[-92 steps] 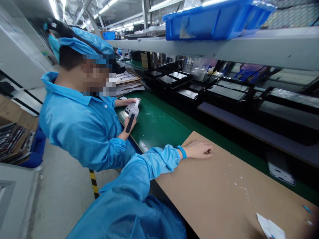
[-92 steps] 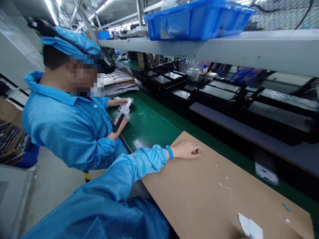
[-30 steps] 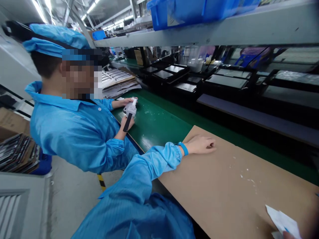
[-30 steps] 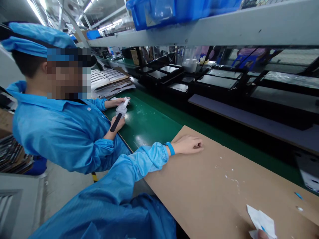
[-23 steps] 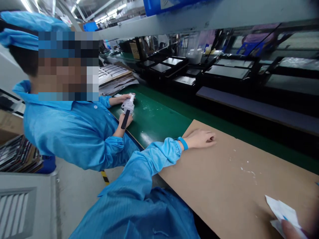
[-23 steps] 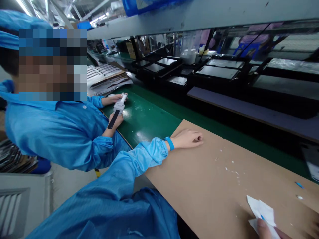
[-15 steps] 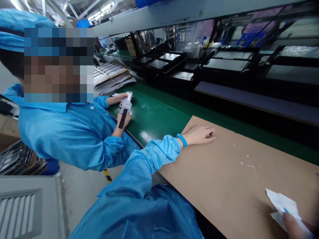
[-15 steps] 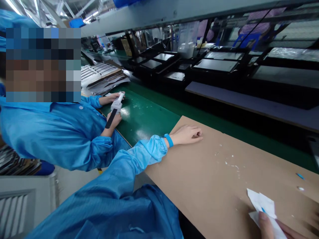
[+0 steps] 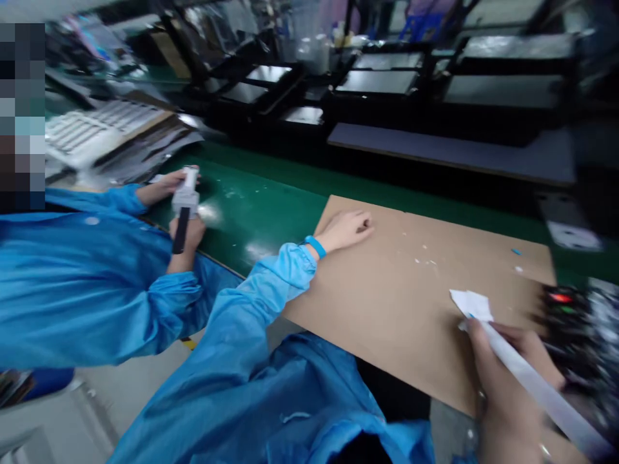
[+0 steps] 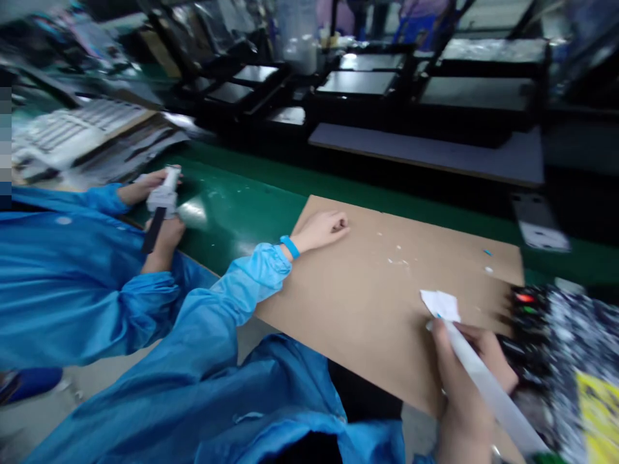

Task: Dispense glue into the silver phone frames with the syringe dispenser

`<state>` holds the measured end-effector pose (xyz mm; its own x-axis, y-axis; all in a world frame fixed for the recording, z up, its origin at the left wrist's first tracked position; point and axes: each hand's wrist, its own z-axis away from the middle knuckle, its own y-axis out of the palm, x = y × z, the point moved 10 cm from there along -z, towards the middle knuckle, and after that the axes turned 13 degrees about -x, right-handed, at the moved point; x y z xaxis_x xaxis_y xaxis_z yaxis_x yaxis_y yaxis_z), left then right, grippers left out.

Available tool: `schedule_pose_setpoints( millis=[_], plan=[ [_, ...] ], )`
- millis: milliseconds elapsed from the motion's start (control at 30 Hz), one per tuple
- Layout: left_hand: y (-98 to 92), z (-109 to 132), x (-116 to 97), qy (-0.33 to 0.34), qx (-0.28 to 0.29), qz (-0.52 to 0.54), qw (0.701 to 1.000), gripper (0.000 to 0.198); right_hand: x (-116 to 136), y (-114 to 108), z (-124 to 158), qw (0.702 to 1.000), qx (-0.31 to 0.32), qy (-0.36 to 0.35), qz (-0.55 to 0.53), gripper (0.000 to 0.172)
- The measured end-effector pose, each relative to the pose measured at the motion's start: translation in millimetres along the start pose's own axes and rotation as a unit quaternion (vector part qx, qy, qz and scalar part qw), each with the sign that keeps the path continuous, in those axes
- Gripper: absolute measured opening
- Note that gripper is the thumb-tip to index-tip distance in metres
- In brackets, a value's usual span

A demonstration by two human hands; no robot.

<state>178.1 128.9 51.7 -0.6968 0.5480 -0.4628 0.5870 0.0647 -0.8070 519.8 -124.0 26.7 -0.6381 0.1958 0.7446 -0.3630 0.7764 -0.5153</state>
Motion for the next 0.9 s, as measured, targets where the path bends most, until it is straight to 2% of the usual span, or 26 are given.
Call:
schedule_pose_setpoints(
  millis=[100,333,900],
  plan=[
    [0.2,1.9,-2.2,-0.004,0.002,0.036,0.999,0.008,18.6,-2.0,5.6,1.000,0.024,-0.012,0.011,0.039],
    [7.0,0.1,8.9,-0.006,-0.012,0.027,1.000,0.013,29.2,-3.8,8.1,0.999,0.035,0.025,-0.024,0.033],
    [8.7,-0.2,11.0,-0.018,-0.014,0.018,1.000,0.015,29.9,-4.8,8.7,1.000,0.029,0.008,-0.003,0.030]
  ],
)
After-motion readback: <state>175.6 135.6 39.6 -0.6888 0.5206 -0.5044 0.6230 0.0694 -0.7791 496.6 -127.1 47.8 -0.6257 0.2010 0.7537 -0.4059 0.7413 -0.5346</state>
